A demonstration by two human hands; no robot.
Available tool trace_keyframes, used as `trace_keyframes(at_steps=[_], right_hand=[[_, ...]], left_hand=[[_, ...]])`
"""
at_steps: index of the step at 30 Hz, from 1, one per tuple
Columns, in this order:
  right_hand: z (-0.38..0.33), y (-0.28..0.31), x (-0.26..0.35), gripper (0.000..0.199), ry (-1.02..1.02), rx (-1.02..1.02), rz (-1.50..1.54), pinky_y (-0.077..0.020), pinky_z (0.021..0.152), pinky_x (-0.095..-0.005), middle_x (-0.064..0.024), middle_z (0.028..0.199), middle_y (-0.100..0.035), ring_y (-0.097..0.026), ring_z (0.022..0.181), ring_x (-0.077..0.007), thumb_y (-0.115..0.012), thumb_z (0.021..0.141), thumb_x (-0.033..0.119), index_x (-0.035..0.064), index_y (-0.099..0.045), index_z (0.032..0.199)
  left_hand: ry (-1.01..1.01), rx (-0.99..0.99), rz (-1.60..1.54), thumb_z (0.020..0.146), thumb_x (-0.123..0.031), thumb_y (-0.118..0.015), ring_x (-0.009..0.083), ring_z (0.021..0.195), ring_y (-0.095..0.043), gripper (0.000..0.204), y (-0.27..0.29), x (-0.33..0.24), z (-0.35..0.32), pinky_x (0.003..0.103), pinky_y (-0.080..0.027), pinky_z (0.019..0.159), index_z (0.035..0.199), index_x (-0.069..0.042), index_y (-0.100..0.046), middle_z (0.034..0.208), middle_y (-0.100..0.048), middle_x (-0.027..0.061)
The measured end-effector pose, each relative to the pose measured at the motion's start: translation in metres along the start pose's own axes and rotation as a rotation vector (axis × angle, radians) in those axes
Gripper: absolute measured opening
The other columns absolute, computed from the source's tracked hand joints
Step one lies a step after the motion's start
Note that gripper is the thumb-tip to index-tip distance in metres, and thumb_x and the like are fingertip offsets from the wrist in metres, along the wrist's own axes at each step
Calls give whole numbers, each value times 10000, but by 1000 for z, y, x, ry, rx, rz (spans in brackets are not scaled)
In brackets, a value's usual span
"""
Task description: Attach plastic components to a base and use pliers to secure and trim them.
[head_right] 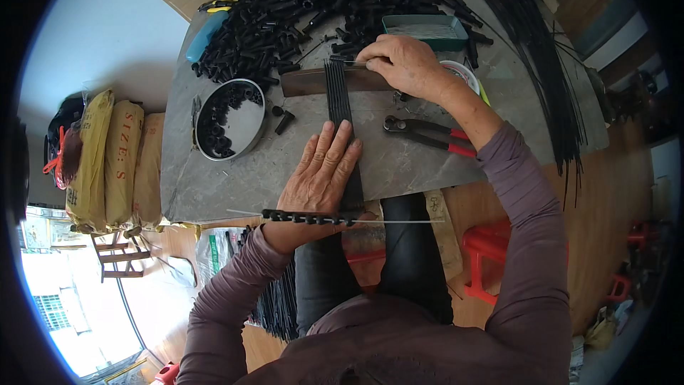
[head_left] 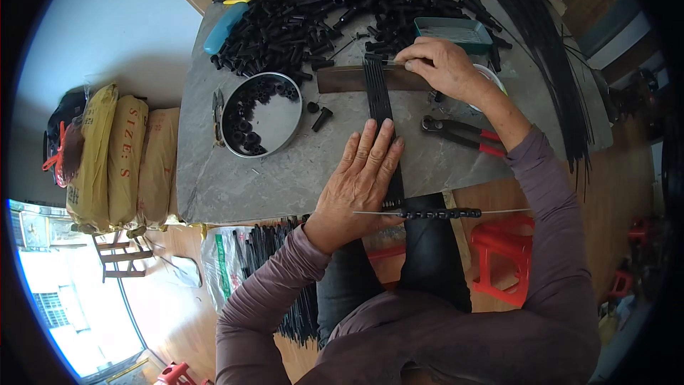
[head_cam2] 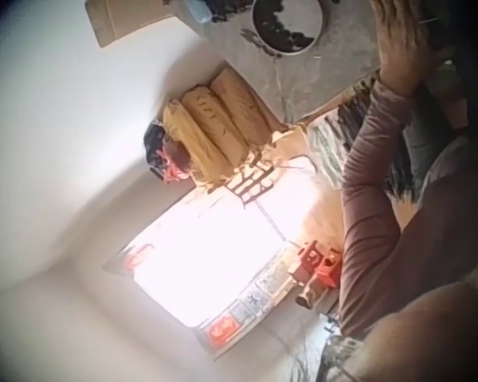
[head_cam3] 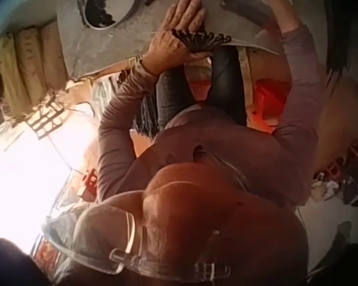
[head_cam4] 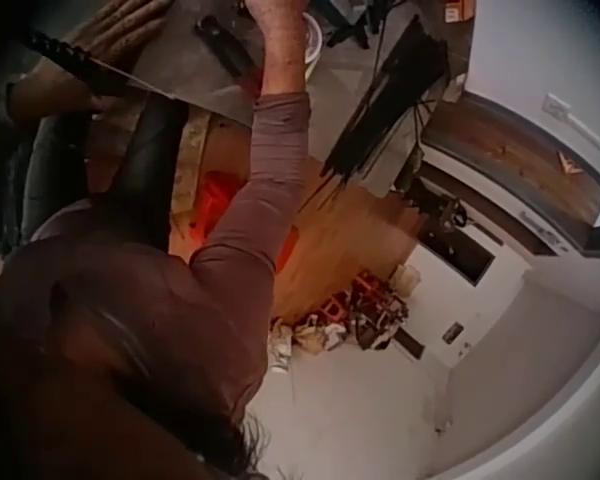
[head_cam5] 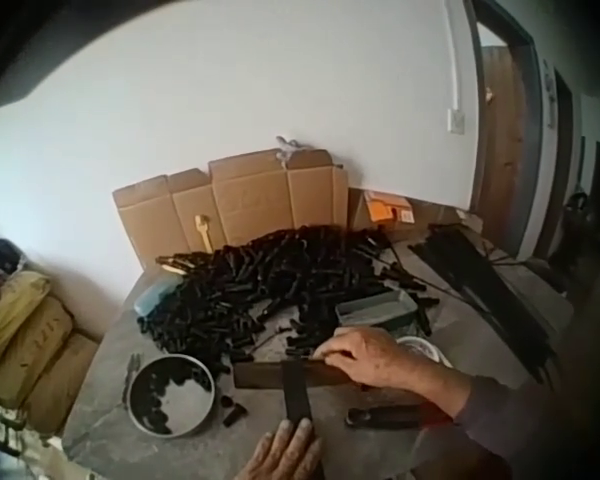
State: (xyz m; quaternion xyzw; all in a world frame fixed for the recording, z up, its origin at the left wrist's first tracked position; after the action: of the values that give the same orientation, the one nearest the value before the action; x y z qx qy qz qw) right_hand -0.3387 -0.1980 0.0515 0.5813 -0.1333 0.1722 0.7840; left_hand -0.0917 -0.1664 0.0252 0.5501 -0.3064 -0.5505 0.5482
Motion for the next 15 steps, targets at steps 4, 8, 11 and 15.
trace_keyframes(at_steps=[4, 8, 11, 15], right_hand=[[5, -3, -2, 156, 35, -1, 28, -460, 704, -322, -44, 824, -610, -587, 777, -209, -617, 848, 112, 96, -701, 978], [6, -5, -4, 158, 93, -15, 24, -457, 695, -311, -46, 811, -613, -580, 760, -205, -625, 844, 117, 93, -703, 979], [2, 0, -3, 159, 4, -6, -11, -453, 687, -305, -45, 790, -606, -576, 747, -198, -627, 843, 118, 88, -702, 980], [3, -1, -3, 160, 74, -20, 10, -449, 680, -300, -44, 785, -595, -570, 735, -189, -627, 842, 117, 89, -705, 979]], left_hand=[[-3, -1, -34, 769, -617, -588, 404, 1419, -139, 983, 2, 1, -1, 482, -139, 1152, 1424, 43, -272, 1510, -178, 255], [9, -34, -41, 554, -510, -802, 392, 1419, -145, 1154, -2, 0, -1, 465, -161, 1157, 1433, 20, -274, 1521, -154, 235], [12, -40, -37, 562, -506, -804, 391, 1419, -148, 1142, -1, 0, -1, 466, -168, 1156, 1429, 22, -283, 1521, -156, 234], [11, -42, -39, 570, -495, -808, 389, 1419, -150, 1129, -1, 1, -1, 464, -169, 1155, 1426, 26, -289, 1519, -163, 234]])
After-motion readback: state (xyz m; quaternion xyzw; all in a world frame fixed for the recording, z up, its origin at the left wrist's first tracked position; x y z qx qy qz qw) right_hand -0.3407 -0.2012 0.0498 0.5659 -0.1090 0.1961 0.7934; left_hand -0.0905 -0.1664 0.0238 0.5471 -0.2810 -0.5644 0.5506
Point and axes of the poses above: each hand's wrist, its own z-axis towards the middle knuckle, its own y-axis out of the back of the hand, x = y × z, the point moved 2 cm from there along z, towards the middle knuckle
